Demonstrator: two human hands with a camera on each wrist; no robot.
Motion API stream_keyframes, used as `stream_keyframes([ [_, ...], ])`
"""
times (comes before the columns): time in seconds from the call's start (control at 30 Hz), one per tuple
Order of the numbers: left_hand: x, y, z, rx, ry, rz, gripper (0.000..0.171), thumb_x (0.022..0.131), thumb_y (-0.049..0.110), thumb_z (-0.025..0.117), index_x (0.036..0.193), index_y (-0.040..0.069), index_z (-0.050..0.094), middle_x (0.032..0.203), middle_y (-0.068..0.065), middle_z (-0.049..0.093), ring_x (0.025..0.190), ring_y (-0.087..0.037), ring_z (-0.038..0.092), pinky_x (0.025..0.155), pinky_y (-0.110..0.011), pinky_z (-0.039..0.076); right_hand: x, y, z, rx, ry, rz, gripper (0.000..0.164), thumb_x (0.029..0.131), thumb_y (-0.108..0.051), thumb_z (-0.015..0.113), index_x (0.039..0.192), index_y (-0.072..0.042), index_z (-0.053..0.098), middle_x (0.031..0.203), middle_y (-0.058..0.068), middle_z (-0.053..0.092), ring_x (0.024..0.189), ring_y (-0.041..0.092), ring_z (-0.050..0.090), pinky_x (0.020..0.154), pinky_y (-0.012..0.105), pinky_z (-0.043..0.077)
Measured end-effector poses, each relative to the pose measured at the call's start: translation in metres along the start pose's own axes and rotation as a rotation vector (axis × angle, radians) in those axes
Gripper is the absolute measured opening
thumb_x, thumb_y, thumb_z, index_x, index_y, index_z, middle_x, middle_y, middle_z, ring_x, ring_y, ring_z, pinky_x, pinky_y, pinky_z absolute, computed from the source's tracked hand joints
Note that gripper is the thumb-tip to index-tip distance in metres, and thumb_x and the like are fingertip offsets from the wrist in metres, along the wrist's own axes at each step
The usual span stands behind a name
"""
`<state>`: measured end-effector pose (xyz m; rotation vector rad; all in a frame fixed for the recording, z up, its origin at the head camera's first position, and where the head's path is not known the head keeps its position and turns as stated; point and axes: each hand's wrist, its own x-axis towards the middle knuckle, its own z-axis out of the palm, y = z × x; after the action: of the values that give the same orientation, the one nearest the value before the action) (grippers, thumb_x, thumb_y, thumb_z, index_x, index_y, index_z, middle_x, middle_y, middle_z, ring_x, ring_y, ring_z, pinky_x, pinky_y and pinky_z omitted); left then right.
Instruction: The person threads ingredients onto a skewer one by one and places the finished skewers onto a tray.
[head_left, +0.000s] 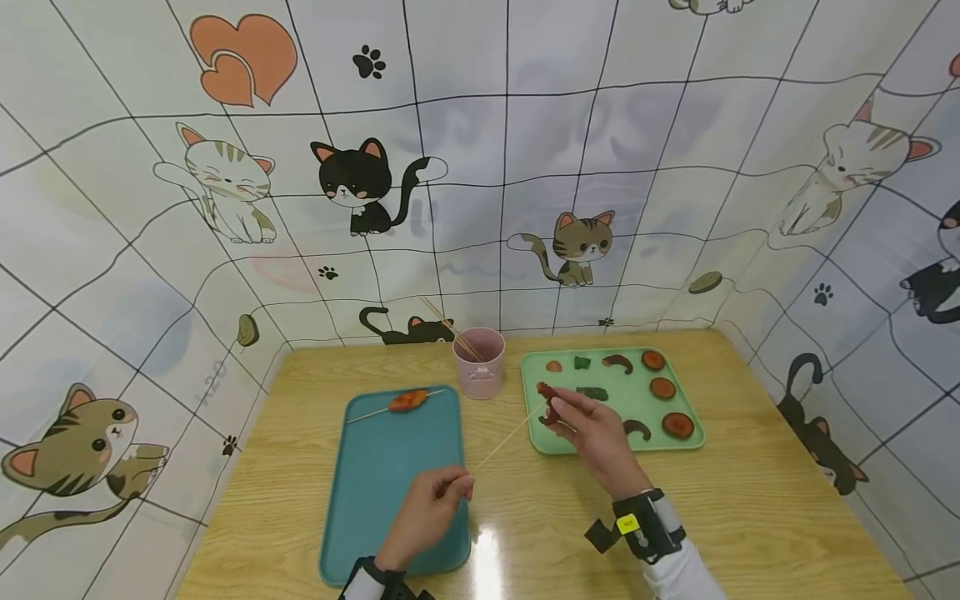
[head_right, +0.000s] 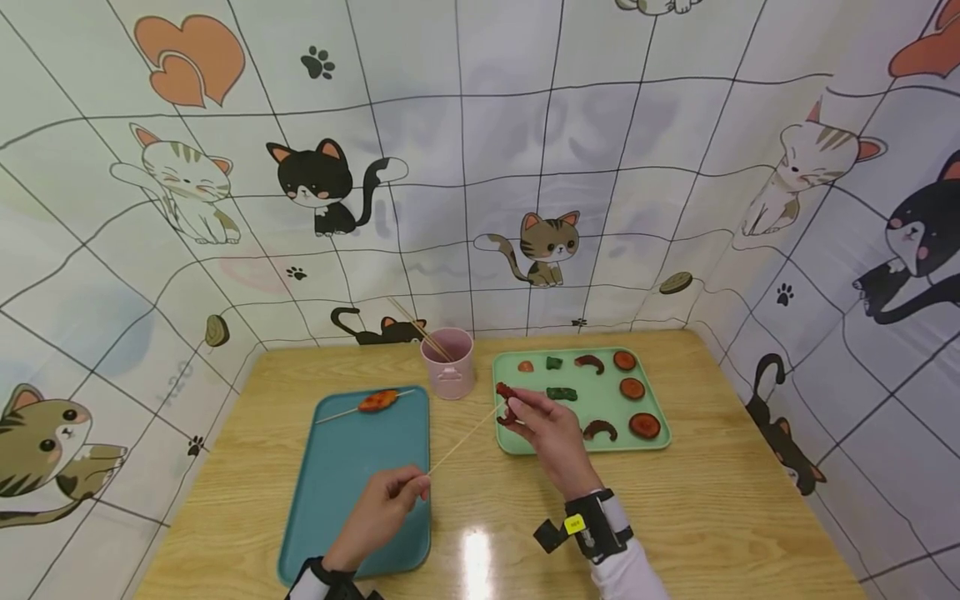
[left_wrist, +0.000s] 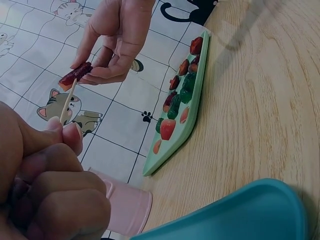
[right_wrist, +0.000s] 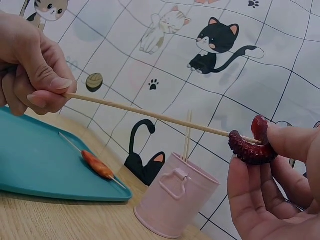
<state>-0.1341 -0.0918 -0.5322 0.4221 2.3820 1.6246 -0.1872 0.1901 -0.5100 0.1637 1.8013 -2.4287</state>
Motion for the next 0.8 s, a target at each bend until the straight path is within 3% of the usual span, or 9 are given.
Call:
stream_keyframes([
  [0.27,0.000,0.000,0.001,0.009,0.007,-0.002,0.033,0.106,0.033,0.056,0.082,0.014,0.067,0.059,0.003,0.036,0.049,-0.001,0.028,0.052,-0.022,0.030,-0.004,0.005,0.003,-0.055,0.017,0.014,0.044,0.098,-0.017,0.072,0.135,0.004,0.060,0.134,0.009,0.057,0.104,0.010,0.068,0.095,0.029,0.057],
  [0.47,-0.001,0.001,0.002,0.002,0.021,-0.006,0.030,0.106,0.028,0.057,0.081,0.014,0.067,0.058,0.002,0.036,0.047,-0.001,0.027,0.051,-0.021,0.030,-0.007,0.006,0.004,-0.049,0.019,0.020,0.046,0.098,-0.014,0.070,0.137,0.008,0.058,0.156,0.009,0.041,0.114,0.001,0.062,0.096,0.027,0.056],
  [0.8,-0.001,-0.001,0.003,0.012,0.033,0.007,0.030,0.106,0.024,0.058,0.079,0.014,0.066,0.059,0.003,0.038,0.050,-0.001,0.030,0.054,-0.021,0.032,-0.010,0.013,0.007,-0.013,0.064,0.044,0.040,0.097,-0.015,0.073,0.130,0.005,0.063,0.124,0.005,0.062,0.102,0.013,0.069,0.095,0.031,0.057],
])
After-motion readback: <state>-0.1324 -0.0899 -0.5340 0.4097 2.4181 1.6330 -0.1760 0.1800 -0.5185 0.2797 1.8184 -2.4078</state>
